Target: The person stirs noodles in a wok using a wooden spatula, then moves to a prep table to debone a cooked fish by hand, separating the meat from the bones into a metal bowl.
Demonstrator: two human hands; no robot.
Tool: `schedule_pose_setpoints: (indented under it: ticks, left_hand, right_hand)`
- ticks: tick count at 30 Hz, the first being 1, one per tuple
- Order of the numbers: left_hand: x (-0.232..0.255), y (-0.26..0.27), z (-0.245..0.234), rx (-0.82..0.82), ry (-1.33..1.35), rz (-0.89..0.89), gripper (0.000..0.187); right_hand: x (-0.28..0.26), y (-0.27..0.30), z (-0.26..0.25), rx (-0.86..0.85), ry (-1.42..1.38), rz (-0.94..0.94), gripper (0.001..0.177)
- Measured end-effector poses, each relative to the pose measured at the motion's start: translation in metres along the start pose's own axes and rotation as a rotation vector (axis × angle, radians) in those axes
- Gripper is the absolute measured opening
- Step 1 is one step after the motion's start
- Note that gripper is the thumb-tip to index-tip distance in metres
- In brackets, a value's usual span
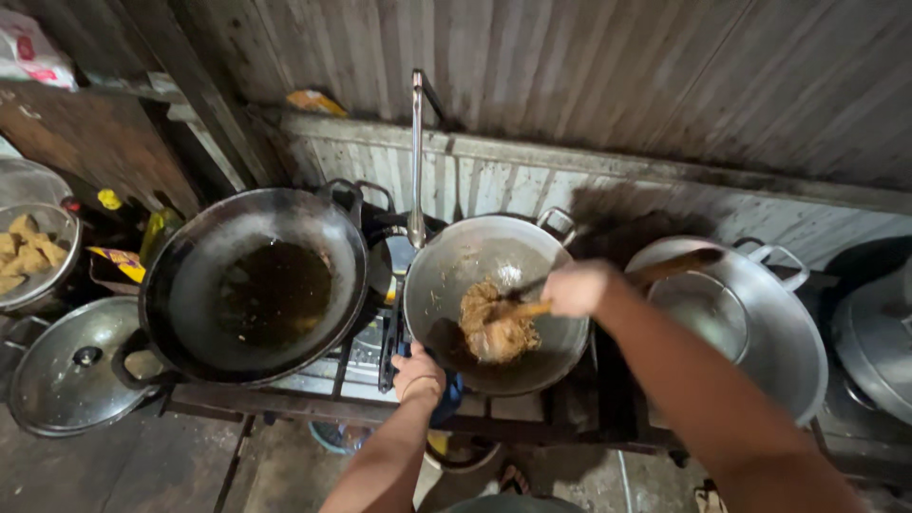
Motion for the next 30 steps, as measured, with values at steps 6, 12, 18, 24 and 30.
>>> schedule_pose_setpoints:
  ticks: [6, 12, 18, 24, 30]
  left_hand:
    - [0.006, -0.002, -0.004, -0.035, -0.016, -0.015, 0.061]
    - [0.001, -0.006, -0.001, -0.025, -0.009, -0.006, 0.064]
    - [-0.003, -0.002, -0.003, -0.017, 0.019, 0.037, 0.066]
    - [-0.001, 0.014, -0.018, -0.036, 0.032, 0.035, 0.066]
    - [0.002, 0.015, -0.02, -0.024, 0.018, 0.033, 0.062]
  right_hand:
    - [-0.044, -0.025, 0.051, 0.24, 0.192, 0.068, 0.021]
    - [-0.032, -0.009, 0.02, 0.241, 0.235, 0.082, 0.027]
    - [-0.035, -0.029, -0.024, 0.78, 0.48, 0.025, 0.035]
    - [0.012, -0.109, 0.041, 0.344, 0.135, 0.289, 0.047]
    - [0.028, -0.036, 0.009, 0.049, -0.026, 0.292, 0.034]
Point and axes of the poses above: each hand's wrist, its own y-axis away from the middle knuckle, its own z-axis out of the palm, x = y × z, the point moved 2 cm from there along -y, towards the middle knuckle, and after that the axes turned 6 degrees about -y, right-handed, at the moved point
